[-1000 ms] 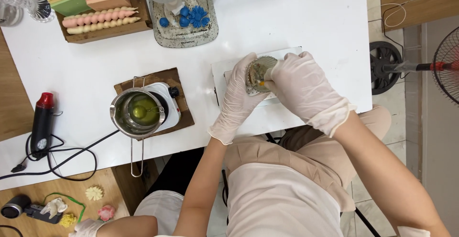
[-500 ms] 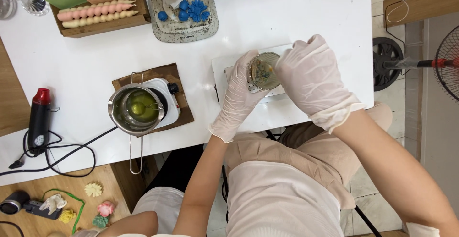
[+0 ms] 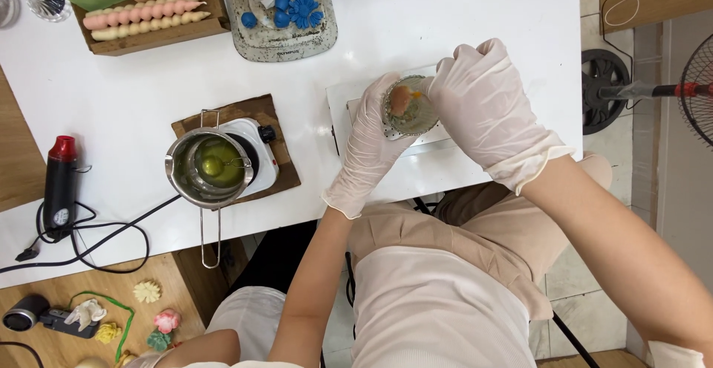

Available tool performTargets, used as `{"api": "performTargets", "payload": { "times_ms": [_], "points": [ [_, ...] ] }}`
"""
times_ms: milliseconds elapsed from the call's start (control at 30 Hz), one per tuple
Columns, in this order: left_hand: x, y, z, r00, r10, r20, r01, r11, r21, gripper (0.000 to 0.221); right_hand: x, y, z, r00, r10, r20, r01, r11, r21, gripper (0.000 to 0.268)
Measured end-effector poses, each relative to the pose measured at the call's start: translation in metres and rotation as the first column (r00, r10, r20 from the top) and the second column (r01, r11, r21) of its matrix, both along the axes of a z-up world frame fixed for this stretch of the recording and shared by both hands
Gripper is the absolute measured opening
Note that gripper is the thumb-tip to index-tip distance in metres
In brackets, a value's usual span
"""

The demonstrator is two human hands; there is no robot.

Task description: Preparing a glass candle container by adding decorative blue and yellow elements and stirring them.

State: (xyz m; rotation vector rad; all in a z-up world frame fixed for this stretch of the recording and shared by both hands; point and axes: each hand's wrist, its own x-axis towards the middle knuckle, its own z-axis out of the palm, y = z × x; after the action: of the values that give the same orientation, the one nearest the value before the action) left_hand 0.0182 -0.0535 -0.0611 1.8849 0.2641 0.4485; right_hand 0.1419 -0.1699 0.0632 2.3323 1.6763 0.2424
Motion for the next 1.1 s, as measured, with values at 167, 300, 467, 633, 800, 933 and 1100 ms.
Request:
{"api": "performTargets", "payload": {
  "times_ms": [167,300,467,633,800,933,1100],
  "points": [
    [-0.001,-0.001,-0.001,1.0,0.005,-0.005,-0.005,1.0,0.004,0.092,-0.003,0.012,0.003,0.999,-0.029,0.036,0.036,0.976,-0.214,0.015],
    [0.002,-0.001,0.0,1.0,0.002,-0.012,-0.002,1.0,0.006,0.093,0.006,0.019,0.001,0.968,-0.081,-0.236,0.03,0.977,-0.213,0.032],
    [0.002,0.001,-0.001,0.999,-0.018,-0.032,0.017,1.0,-0.019,0.091,0.008,0.007,-0.002,0.998,0.012,-0.056,-0.013,1.0,-0.022,0.037],
    [0.002,-0.001,-0.001,1.0,-0.012,-0.016,0.011,1.0,-0.017,0.091,0.0,0.005,0.004,0.999,-0.015,0.043,0.023,0.98,-0.198,0.014],
    [0.003,-0.001,-0.001,1.0,-0.006,-0.017,0.006,1.0,-0.016,0.092,-0.001,0.014,0.007,0.921,-0.116,-0.372,0.092,0.992,-0.083,0.024],
    [0.002,0.001,-0.003,0.999,-0.016,-0.034,0.016,1.0,-0.007,0.092,-0.001,0.008,0.0,0.999,-0.024,-0.035,0.024,1.0,-0.005,0.021],
    [0.001,0.001,-0.001,0.998,-0.023,-0.065,0.023,1.0,-0.001,0.093,-0.007,0.009,0.005,0.994,-0.068,0.086,0.084,0.977,-0.195,0.016]
  ]
}}
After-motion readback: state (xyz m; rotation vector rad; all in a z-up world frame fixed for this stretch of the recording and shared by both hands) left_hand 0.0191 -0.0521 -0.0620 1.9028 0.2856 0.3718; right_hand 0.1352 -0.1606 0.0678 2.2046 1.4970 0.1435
